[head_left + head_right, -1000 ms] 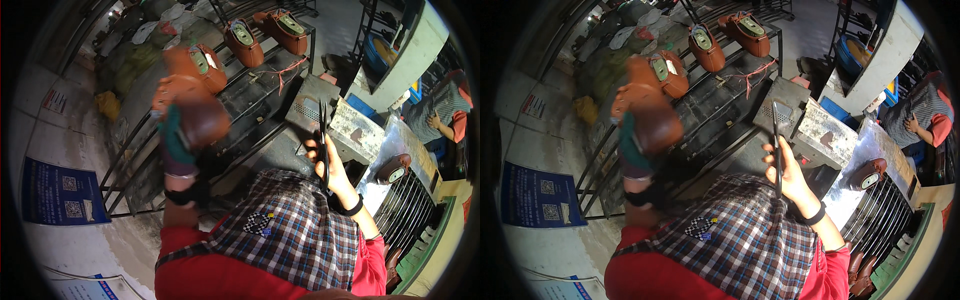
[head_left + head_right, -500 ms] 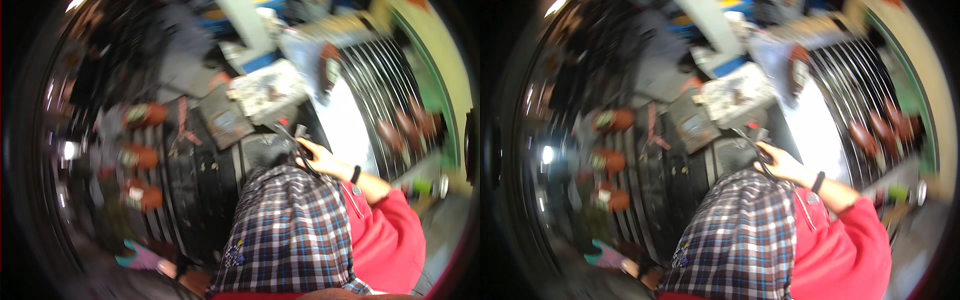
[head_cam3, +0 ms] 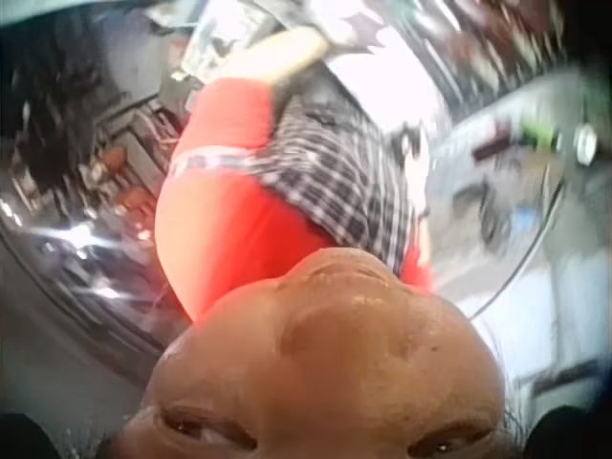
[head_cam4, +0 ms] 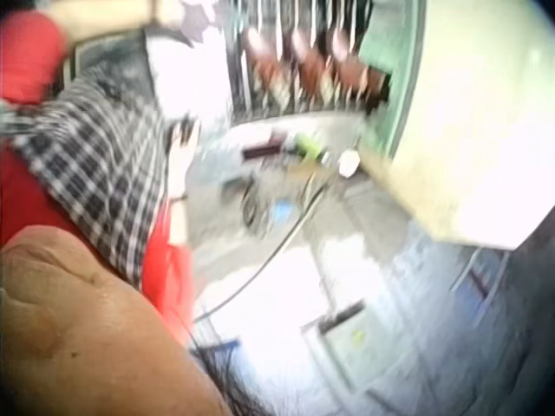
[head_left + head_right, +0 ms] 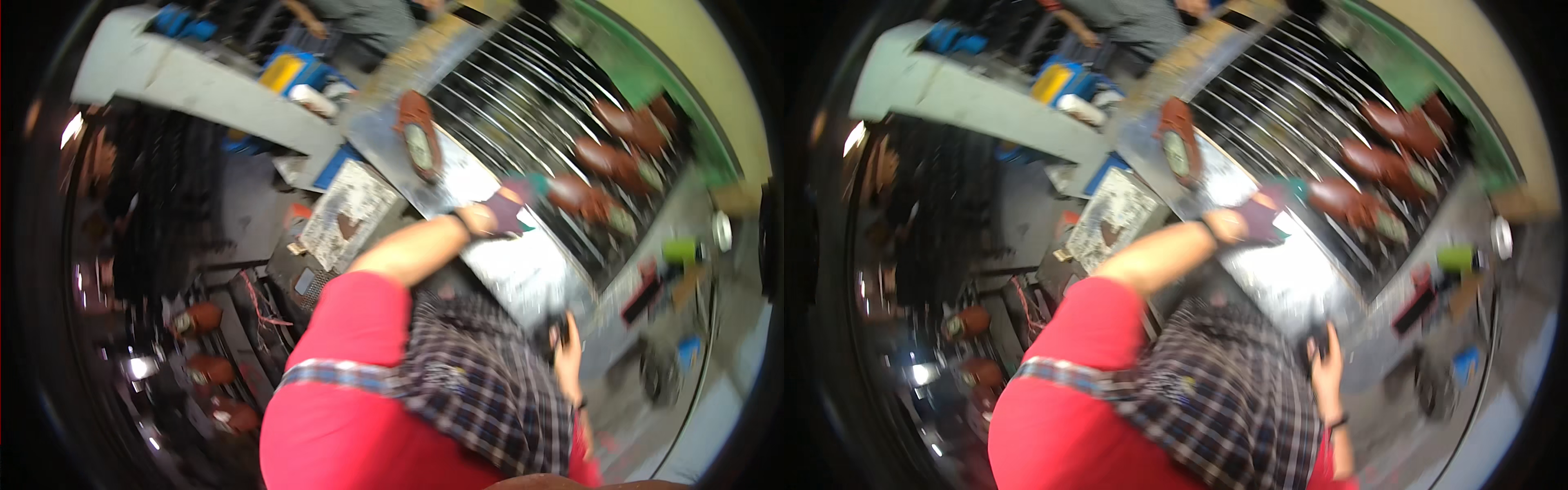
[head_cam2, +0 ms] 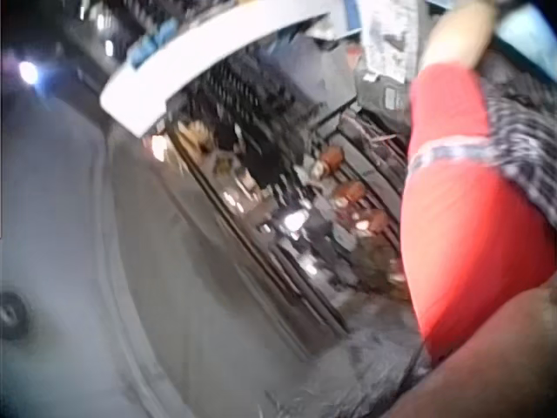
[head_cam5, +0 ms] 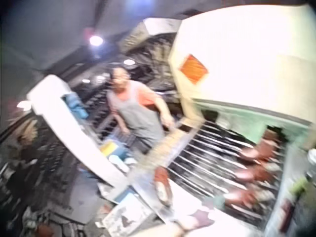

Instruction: The recorder is trimming excess material from the soles of shoes using a pair of scissors and organizing them on a rack.

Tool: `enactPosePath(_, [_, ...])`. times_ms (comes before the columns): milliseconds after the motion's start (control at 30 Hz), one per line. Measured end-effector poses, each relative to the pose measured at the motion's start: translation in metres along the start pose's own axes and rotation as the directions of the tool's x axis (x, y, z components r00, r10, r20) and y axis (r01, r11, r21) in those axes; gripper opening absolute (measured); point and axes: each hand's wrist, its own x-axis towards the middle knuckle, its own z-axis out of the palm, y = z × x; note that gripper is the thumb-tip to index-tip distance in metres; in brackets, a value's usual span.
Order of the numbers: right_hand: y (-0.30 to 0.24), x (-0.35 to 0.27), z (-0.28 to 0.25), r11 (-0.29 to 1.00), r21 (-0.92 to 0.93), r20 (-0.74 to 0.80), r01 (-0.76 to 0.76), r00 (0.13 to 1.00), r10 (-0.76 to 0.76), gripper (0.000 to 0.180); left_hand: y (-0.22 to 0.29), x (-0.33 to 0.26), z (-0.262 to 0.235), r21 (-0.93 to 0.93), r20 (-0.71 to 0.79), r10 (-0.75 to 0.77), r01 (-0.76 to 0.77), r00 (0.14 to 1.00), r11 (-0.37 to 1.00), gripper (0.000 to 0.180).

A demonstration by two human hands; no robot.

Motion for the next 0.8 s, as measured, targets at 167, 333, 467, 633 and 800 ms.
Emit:
enactPosePath(167, [0.058, -0.087, -0.062, 0.970, 0.100, -0.378, -0.220, 0.894, 0.241, 0.048, 0.034, 0.115, 0.141, 0.267, 0.278, 0.023, -0.100, 0.960, 0.958, 0.122])
enactPosePath(333, [0.165, -0.101, -0.124, 0.996, 0.084, -0.431, 0.007, 0.902, 0.030, 0.055, 0.016, 0.164, 0.157, 0.144, 0.295, -0.185, 0.147, 0.938, 0.979, 0.112])
enactPosePath(467, [0.111, -0.058, -0.137, 0.946, 0.175, -0.470, -0.273, 0.821, 0.324, 0.050, 0.024, 0.167, 0.144, -0.053, 0.375, -0.459, 0.513, 0.805, 0.857, 0.101])
enactPosePath(633, [-0.014, -0.029, -0.098, 0.984, -0.099, -0.469, -0.152, 0.879, 0.089, 0.050, 0.089, 0.127, 0.089, -0.485, 0.573, -0.525, 0.777, 0.629, 0.401, 0.090])
enactPosePath(800, [-0.104, 0.049, -0.032, 0.933, -0.196, -0.058, 0.302, 0.946, -0.319, 0.065, 0.117, -0.008, -0.066, -0.819, 0.278, -0.549, 0.493, 0.788, 0.293, 0.047])
